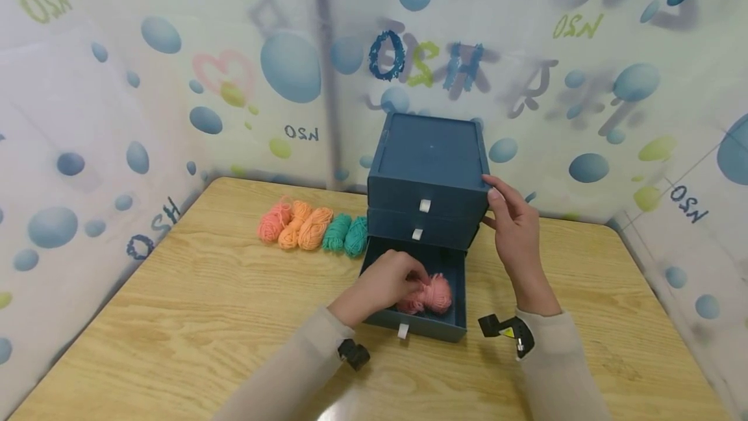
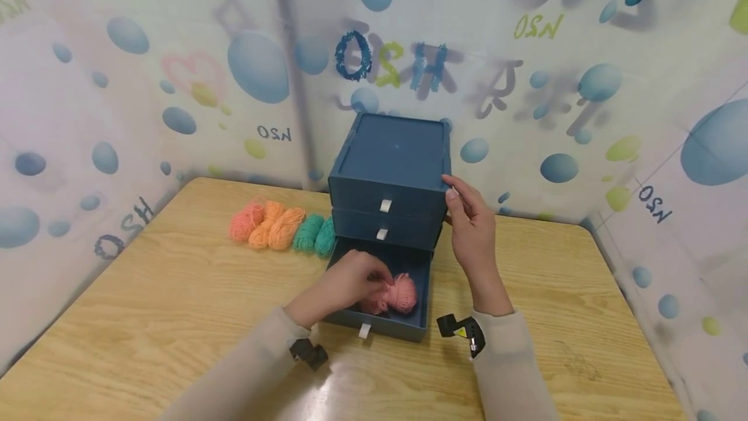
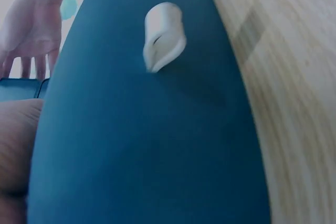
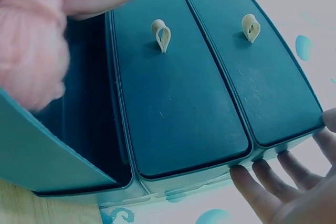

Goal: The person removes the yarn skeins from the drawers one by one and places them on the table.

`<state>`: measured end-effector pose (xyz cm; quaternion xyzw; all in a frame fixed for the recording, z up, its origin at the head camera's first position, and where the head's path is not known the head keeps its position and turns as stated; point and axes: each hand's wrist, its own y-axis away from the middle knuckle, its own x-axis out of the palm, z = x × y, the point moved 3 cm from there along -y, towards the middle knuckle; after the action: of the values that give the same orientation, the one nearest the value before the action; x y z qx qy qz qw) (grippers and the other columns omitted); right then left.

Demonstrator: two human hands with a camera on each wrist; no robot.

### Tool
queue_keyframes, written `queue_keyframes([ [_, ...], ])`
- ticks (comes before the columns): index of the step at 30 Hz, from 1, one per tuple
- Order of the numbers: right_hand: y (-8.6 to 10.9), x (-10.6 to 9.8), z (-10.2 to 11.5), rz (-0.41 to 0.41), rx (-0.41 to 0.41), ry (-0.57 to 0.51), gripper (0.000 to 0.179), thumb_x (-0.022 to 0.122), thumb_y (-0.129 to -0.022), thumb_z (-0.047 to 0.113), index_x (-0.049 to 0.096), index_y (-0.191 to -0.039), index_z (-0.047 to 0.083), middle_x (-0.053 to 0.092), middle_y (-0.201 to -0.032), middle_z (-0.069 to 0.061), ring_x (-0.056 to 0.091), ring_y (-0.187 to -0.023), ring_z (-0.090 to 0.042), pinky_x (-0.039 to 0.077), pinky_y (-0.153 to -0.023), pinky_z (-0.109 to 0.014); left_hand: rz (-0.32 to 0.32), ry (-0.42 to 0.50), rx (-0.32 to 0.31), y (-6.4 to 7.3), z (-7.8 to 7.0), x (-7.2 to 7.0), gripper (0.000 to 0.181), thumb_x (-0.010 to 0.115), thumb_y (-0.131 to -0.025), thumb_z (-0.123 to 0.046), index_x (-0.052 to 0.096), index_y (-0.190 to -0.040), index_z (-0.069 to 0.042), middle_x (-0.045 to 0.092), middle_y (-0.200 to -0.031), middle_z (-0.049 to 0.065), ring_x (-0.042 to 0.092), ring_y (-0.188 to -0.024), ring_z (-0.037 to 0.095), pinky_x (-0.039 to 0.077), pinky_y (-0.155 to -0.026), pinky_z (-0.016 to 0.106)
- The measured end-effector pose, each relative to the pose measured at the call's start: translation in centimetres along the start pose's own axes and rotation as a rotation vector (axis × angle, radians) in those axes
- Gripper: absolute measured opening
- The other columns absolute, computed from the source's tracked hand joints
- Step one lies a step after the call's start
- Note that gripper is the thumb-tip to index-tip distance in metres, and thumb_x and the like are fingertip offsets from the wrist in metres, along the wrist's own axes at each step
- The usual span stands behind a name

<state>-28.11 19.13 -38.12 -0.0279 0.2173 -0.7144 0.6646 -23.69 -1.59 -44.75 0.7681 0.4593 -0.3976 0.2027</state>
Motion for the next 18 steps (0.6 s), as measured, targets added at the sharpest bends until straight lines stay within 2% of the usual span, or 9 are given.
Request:
queue_keyframes([
  [8, 0.0, 0.2, 0.0, 0.004, -0.002, 0.004, 0.041, 0.045, -0.108, 0.035, 0.057, -0.145, 0.021, 0.049, -0.156, -0.001, 0.055, -0.135, -0.03, 0.052, -0.1, -0.052, -0.123, 0.017, 0.032, 1.2, 0.4, -1.9, 0.008, 0.074, -0.09, -0.008, 0.081, -0.094, -0.012, 0.079, -0.091, 0.0, 0.066, -0.079, 0.006, 0.053, -0.071, 0.019],
  [11, 0.0, 0.2, 0.0, 0.004, -0.003, 0.007, 0.041, 0.045, -0.108, 0.035, 0.057, -0.145, 0.021, 0.048, -0.156, 0.0, 0.054, -0.137, -0.029, 0.052, -0.1, -0.052, -0.154, 0.059, 0.018, 2.0, 0.7, -2.4, 0.008, 0.075, -0.09, -0.009, 0.081, -0.094, -0.012, 0.079, -0.091, 0.0, 0.066, -0.078, 0.006, 0.053, -0.069, 0.02],
  [18, 0.0, 0.1, 0.0, 0.0, -0.001, 0.005, 0.041, 0.045, -0.108, 0.035, 0.057, -0.145, 0.021, 0.049, -0.156, 0.0, 0.056, -0.133, -0.031, 0.052, -0.1, -0.053, -0.275, 0.145, -0.025, 3.7, 1.1, -4.0, 0.009, 0.077, -0.088, -0.007, 0.081, -0.095, -0.012, 0.078, -0.092, 0.001, 0.065, -0.078, 0.006, 0.054, -0.069, 0.019],
])
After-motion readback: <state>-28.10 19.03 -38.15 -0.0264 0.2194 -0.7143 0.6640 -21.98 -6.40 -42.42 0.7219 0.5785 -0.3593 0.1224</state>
